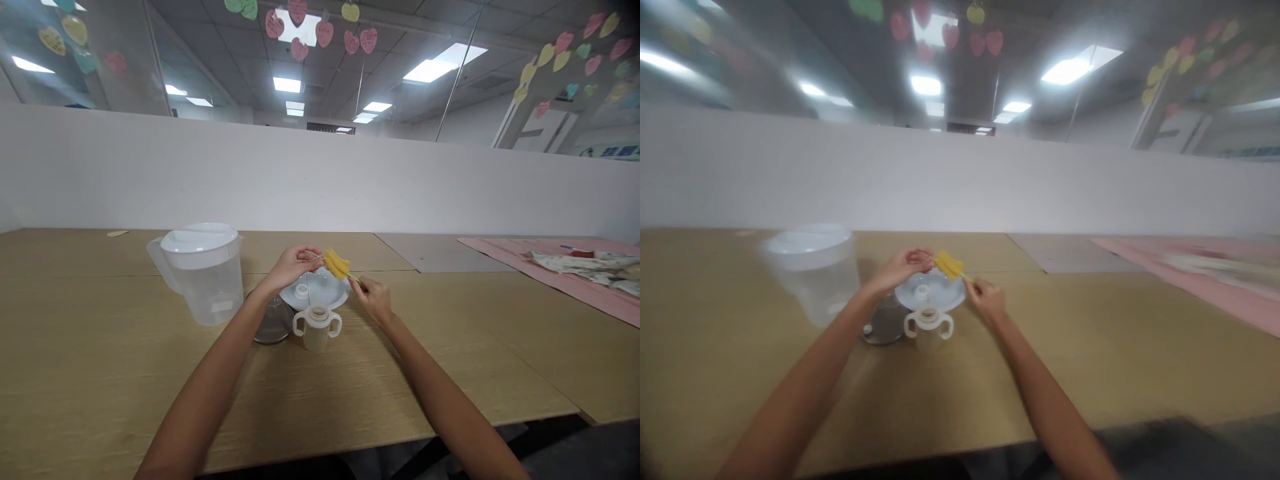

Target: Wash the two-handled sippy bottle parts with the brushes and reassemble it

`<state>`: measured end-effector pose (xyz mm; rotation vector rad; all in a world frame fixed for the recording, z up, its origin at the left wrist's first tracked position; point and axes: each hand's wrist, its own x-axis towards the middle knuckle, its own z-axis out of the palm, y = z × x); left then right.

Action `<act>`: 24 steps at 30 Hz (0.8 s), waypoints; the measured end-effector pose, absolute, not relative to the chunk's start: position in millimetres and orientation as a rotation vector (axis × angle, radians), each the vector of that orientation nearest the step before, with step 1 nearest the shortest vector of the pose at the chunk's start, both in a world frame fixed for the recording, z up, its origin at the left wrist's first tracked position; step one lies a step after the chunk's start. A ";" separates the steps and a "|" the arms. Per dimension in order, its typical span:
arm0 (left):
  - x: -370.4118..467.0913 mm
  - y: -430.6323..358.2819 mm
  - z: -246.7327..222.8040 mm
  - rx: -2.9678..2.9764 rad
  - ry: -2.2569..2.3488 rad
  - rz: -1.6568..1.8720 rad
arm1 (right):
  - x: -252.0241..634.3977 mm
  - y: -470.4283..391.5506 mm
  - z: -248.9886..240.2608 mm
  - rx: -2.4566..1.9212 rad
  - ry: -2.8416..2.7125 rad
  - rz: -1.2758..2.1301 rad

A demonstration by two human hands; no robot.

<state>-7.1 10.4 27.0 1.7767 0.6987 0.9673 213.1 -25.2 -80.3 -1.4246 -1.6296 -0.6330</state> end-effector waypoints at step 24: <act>-43.0 9.7 44.8 2.637 1.620 0.156 | 215.8 -23.4 -81.7 -1.253 -1.736 -0.971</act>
